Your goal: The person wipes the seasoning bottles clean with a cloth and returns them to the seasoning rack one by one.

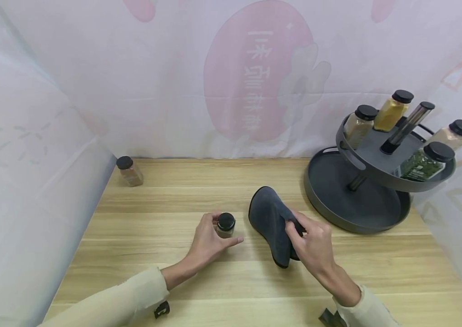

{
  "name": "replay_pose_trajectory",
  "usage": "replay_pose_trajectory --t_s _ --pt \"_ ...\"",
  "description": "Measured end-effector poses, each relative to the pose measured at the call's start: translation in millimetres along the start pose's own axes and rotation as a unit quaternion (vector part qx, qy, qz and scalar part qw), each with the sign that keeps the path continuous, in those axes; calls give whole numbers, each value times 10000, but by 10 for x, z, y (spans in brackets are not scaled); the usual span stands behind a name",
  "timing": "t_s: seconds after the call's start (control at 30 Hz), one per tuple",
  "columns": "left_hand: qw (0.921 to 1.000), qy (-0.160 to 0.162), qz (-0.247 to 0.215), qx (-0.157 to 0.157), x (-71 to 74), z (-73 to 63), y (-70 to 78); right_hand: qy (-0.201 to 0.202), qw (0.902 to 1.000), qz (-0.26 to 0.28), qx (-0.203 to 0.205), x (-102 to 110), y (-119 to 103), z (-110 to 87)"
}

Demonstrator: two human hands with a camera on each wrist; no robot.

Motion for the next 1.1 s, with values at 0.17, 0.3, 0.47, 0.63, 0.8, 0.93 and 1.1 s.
replay_pose_trajectory --t_s 0.17,0.3,0.47,0.63,0.8,0.93,1.1 --pt "9998 146 -149 -8 2 13 7 -18 10000 14 -7 -8 4 -6" --pt "9995 213 -225 -54 6 2 17 -99 9999 79 -92 -23 16 -10" --pt "9988 246 -408 -75 11 -16 21 -228 9995 118 -173 -40 12 -1" --pt "9972 175 -668 -270 18 -1 24 -265 9994 151 -170 -52 5 0" --pt "9966 81 -623 -532 26 17 14 -301 9992 183 -186 -71 2 -15" --pt "9970 78 -469 -618 31 19 -2 -295 9992 189 -201 -84 1 -29" --pt "9977 182 -292 -586 42 10 -34 -281 9990 260 -218 -106 -7 -50"
Point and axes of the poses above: each hand's wrist, its own z-axis towards the middle knuckle, its own x-axis out of the back of the hand, y = z × x, the point moved 6 cm from there along z, towards the middle knuckle, and after that the axes turned 10 degrees about -z, right-handed, at the moved point
